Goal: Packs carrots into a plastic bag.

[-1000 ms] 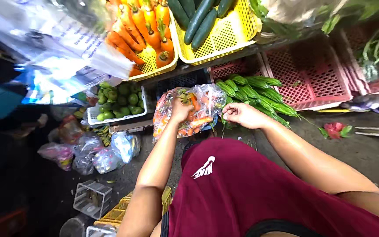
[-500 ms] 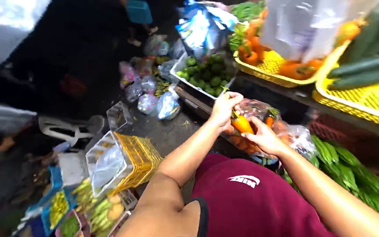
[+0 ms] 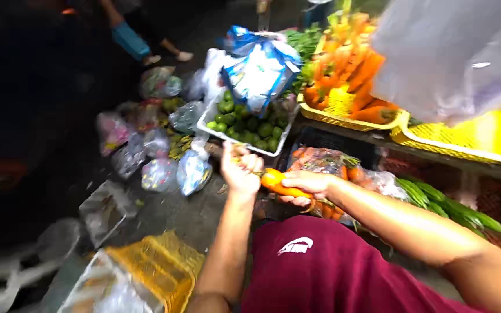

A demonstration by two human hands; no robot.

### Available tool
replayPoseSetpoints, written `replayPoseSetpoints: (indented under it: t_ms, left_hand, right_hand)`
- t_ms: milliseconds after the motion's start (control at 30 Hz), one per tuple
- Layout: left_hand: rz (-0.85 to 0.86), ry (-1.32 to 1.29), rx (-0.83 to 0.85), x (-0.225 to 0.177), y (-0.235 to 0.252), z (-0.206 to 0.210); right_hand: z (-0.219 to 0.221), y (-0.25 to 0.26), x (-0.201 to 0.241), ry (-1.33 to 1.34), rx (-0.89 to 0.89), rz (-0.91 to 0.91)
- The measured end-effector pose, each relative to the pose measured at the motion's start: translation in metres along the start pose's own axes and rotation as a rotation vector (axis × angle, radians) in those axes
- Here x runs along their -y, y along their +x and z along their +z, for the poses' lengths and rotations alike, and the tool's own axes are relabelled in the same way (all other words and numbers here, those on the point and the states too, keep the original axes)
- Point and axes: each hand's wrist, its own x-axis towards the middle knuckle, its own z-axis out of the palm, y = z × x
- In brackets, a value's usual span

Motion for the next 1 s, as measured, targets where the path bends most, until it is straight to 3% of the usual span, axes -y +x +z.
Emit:
replayPoseSetpoints:
  t_ms: [67,133,200,267,300,367,433,533,633,700,800,900,1000]
  left_hand:
    - [0.041,-0.014,-0.051,-0.019,0.030,-0.016]
    - [0.267,0.253,-0.108,-0.050,0.078,-0.053]
    - [0.445,0.763,-0.212,-0.082,0.121,-0.104]
    - [0.475,1.277,-0.151,-0.106,0.140,-0.141]
    - [0.417,1.535,-0.054,-0.117,0.140,-0.157]
    - [0.064,1.928,0.149,-0.133,0.143,-0.193]
    - [-0.186,2.125,0.177,-0.130,0.145,-0.229]
    - [-0.378,2.047,0.125,-0.106,0.134,-0.262]
    - [-0.517,1.935,0.163,-0.077,0.111,-0.284]
    - [-0.577,1.922,0.184,-0.067,0.092,-0.295]
    - [-0.654,1.902,0.193,-0.064,0.064,-0.303]
    - [-0.654,1.885,0.173,-0.074,0.050,-0.319]
    - [-0.642,1.896,0.174,-0.082,0.047,-0.318]
  right_hand:
    - [0.005,0.019,0.021,-0.428,-0.223,-0.120]
    - [0.007,0.031,0.048,-1.034,-0.615,-0.080]
    - [-0.003,0.027,0.052,-1.136,-0.882,-0.004]
    - [-0.019,0.007,0.053,-0.995,-1.059,-0.044]
    - [-0.027,-0.005,0.054,-0.869,-1.124,-0.089]
    - [-0.041,-0.023,0.061,-0.629,-1.256,-0.195]
    - [-0.064,-0.033,0.074,-0.614,-1.428,-0.314]
    - [-0.116,-0.034,0.092,-0.722,-1.671,-0.594]
    - [-0.170,-0.029,0.121,-0.582,-1.833,-0.666]
    - [-0.187,-0.027,0.147,-0.416,-1.892,-0.411]
    - [-0.220,-0.022,0.157,-0.366,-1.841,-0.095]
    - [-0.239,-0.011,0.158,-0.354,-1.822,0.045]
    - [-0.241,-0.007,0.154,-0.362,-1.829,0.073]
